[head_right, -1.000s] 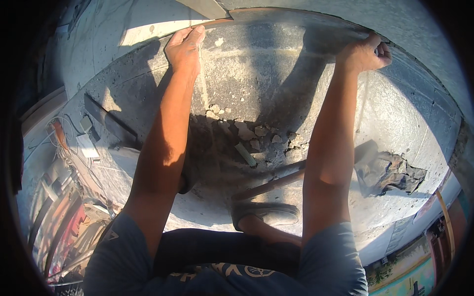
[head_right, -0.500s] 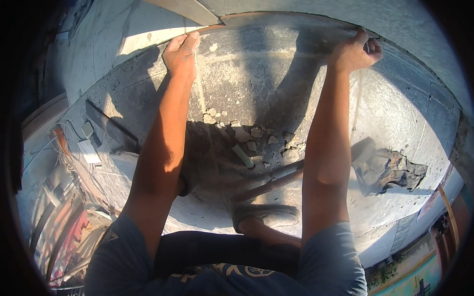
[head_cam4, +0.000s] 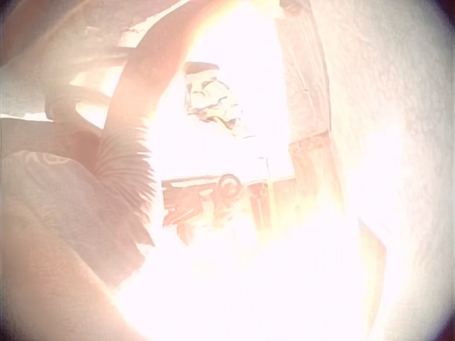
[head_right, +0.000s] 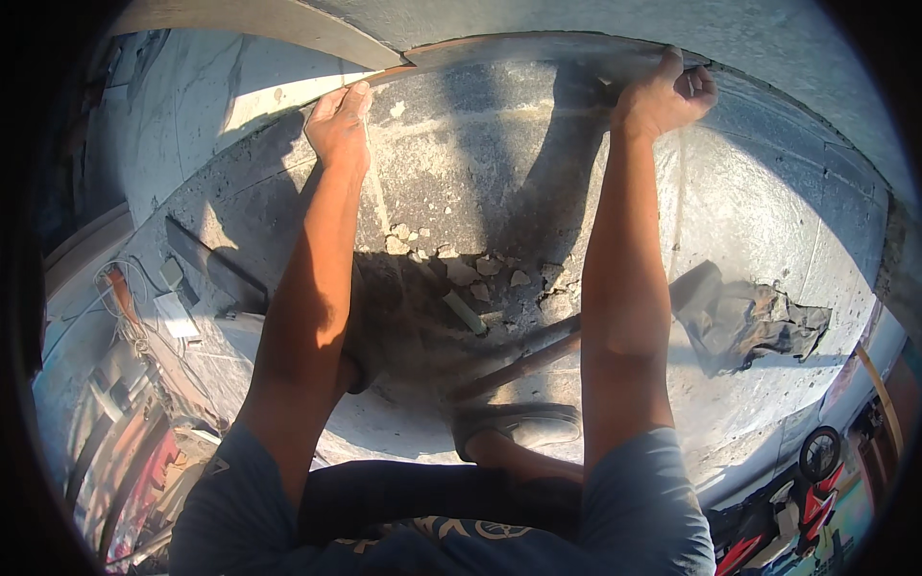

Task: The person uses a hammer and chisel to break a tile, then fits and adjusts a rectangular tile into a gap in the floor. They repeatedly check the fit and alignment of the tile with their hands.

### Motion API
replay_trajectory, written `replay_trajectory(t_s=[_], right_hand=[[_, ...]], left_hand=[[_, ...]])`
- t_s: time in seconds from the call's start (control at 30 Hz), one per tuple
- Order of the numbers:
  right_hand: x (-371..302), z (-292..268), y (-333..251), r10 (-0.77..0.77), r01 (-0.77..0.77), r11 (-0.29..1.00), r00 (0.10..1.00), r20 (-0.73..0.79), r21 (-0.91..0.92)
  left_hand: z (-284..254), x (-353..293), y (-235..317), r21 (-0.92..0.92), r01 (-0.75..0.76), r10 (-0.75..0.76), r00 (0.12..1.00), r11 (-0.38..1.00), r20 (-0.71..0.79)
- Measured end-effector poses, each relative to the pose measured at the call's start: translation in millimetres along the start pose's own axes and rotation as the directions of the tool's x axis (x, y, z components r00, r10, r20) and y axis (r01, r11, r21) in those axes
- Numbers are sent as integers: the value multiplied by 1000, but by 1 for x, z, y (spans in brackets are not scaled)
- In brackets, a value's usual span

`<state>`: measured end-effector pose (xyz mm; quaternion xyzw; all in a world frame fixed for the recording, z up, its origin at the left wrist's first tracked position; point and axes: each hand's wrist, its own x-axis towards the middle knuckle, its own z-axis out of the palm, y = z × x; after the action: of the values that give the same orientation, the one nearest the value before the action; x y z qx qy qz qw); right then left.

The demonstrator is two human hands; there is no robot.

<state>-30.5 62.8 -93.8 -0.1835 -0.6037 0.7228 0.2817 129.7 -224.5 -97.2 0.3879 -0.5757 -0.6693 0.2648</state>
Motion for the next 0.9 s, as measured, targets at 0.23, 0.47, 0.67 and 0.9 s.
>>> replay_trajectory(t_s=[0.23, 0.47, 0.67, 0.9], right_hand=[[0, 0, -1, 22, -22, 999, 1000, -1, -26], [-1, 1, -2, 54, -54, 998, 998, -13, -16], [-6, 1, -8, 72, -73, 997, 997, 25, 34], [-5, -2, -4, 54, -56, 997, 997, 54, 44]], left_hand=[[-2, 2, -7, -44, -18, 18, 1000, 999, -2], [-3, 4, -13, -108, -1, -1, 1000, 994, -18], [-6, 4, -8, -37, -10, 10, 1000, 999, 19], [3, -3, 2, -7, -40, 40, 999, 999, -18]])
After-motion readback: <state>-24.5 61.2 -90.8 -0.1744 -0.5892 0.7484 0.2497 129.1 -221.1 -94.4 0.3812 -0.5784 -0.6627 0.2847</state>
